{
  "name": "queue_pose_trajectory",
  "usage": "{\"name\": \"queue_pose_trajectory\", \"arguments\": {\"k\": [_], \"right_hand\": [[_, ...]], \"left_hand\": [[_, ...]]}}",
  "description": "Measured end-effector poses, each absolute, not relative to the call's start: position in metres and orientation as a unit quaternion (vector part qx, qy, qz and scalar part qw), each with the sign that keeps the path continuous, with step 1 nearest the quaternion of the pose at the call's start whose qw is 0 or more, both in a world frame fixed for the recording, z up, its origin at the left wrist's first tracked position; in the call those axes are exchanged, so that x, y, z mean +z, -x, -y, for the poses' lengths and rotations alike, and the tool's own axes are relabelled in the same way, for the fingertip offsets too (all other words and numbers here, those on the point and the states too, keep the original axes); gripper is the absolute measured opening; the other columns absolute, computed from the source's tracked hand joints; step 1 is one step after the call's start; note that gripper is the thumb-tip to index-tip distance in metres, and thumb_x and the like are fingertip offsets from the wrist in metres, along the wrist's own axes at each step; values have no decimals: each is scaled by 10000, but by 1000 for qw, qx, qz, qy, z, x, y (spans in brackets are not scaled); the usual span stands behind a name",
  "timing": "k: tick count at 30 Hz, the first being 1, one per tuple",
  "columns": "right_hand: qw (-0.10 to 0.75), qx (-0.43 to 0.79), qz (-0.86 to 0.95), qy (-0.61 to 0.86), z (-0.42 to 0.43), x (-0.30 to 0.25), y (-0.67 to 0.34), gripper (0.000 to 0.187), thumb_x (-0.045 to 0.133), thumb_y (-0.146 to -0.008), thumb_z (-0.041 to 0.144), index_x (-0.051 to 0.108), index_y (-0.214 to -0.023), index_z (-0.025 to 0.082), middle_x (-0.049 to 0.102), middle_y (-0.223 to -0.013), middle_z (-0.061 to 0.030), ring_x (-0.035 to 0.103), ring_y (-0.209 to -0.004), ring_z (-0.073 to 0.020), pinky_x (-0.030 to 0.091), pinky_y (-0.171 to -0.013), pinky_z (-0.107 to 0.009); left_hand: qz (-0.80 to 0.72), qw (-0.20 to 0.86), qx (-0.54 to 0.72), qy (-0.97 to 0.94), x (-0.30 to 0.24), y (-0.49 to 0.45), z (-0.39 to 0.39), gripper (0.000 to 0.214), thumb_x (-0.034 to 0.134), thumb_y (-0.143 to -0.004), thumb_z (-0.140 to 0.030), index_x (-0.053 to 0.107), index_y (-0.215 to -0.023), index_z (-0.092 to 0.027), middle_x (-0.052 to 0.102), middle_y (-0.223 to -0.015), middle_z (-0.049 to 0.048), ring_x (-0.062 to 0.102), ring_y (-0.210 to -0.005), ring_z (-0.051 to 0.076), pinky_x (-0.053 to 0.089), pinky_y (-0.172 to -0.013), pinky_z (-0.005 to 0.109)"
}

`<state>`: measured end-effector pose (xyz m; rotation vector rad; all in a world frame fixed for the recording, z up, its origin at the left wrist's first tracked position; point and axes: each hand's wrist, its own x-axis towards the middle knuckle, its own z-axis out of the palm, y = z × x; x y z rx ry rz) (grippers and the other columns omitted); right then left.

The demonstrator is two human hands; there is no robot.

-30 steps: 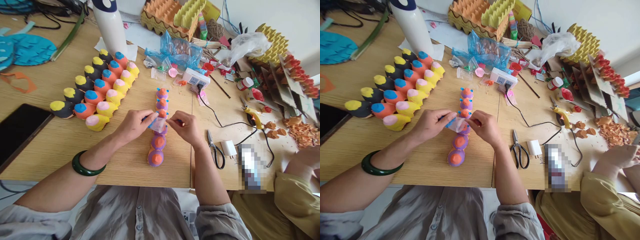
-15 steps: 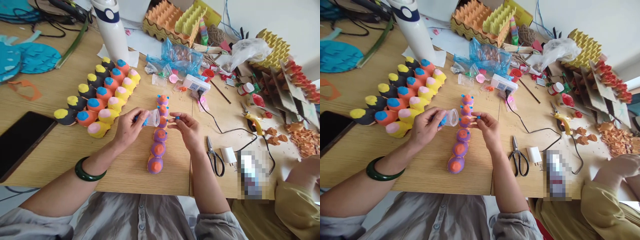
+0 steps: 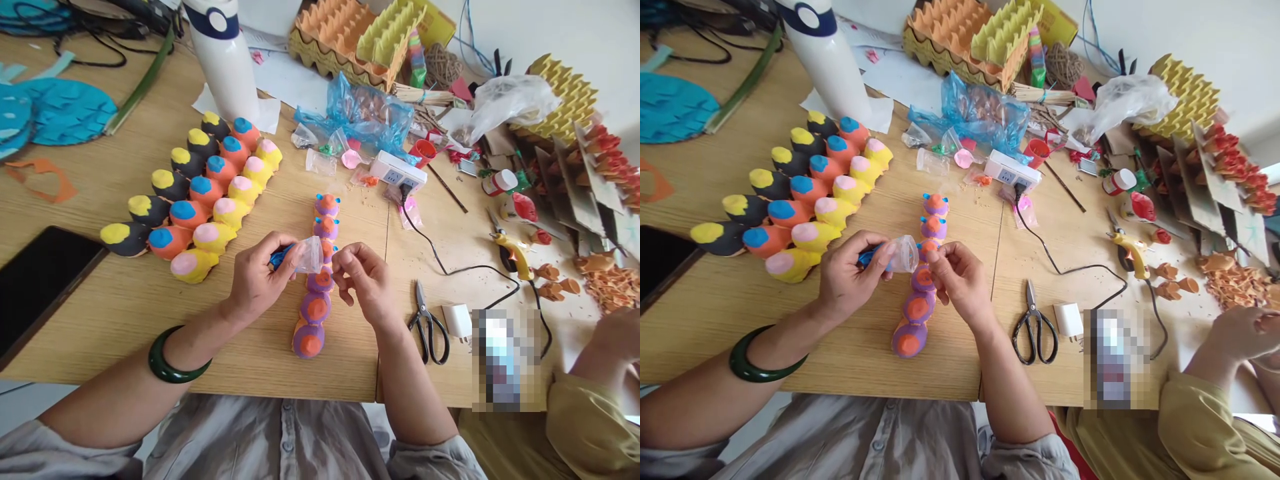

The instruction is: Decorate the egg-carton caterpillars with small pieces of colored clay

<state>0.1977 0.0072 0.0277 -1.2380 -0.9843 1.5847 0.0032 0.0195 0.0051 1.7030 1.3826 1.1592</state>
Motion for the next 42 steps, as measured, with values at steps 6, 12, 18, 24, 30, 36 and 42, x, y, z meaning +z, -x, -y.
{"name": "queue_pose_trajectory", "arguments": {"k": [6, 12, 18, 24, 30, 36, 42], "right_hand": [[386, 572, 513, 510, -3, 24, -185, 511, 915, -709, 635, 694, -860, 200, 613, -727, 18, 515, -654, -114, 444, -562, -248], [395, 604, 504, 474, -3, 25, -189, 464, 841, -825, 605, 660, -707, 194, 521, -615, 34, 451, -595, -101, 363, -527, -249], [332, 629, 526, 465, -5, 25, -191, 486, 837, -802, 642, 689, -748, 182, 576, -648, 18, 421, -575, -97, 333, -513, -252], [356, 524, 620, 464, -4, 28, -189, 545, 657, -945, 683, 582, -705, 200, 487, -662, 26, 395, -632, -111, 350, -596, -277], [294, 559, 638, 441, -5, 20, -195, 515, 641, -962, 664, 611, -758, 193, 479, -670, 35, 385, -623, -104, 329, -557, -255], [352, 522, 625, 463, -5, 19, -195, 462, 676, -960, 612, 713, -818, 174, 621, -749, -2, 481, -670, -116, 396, -633, -265], [339, 557, 592, 473, -9, 19, -199, 585, 685, -891, 738, 684, -758, 168, 556, -671, 14, 432, -635, -107, 347, -581, -265]], "left_hand": [[-514, 269, 441, -684, 8, -6, -12, 184, 604, -988, -359, 662, -889, -214, 733, -750, 6, 650, -637, 128, 510, -648, 225], [-459, 435, 439, -639, 16, -4, -18, 245, 618, -986, -434, 698, -957, -203, 766, -926, 54, 710, -839, 181, 569, -765, 262], [-426, 489, 420, -635, 19, -1, -21, 264, 738, -922, -434, 712, -803, -200, 712, -775, 13, 640, -730, 160, 534, -698, 264], [-442, 530, 422, -588, 18, 0, -21, 289, 721, -936, -460, 719, -822, -195, 697, -762, 11, 610, -690, 148, 505, -626, 248], [-430, 538, 402, -603, 16, 2, -25, 290, 758, -900, -408, 713, -715, -190, 639, -675, -8, 552, -638, 125, 466, -599, 238], [-465, 544, 422, -556, 14, -3, -19, 339, 726, -927, -473, 723, -730, -198, 645, -670, 0, 540, -619, 132, 446, -554, 242], [-472, 400, 462, -635, 14, -6, -17, 330, 680, -948, -357, 679, -668, -184, 625, -638, -5, 521, -590, 112, 416, -559, 236]]}}
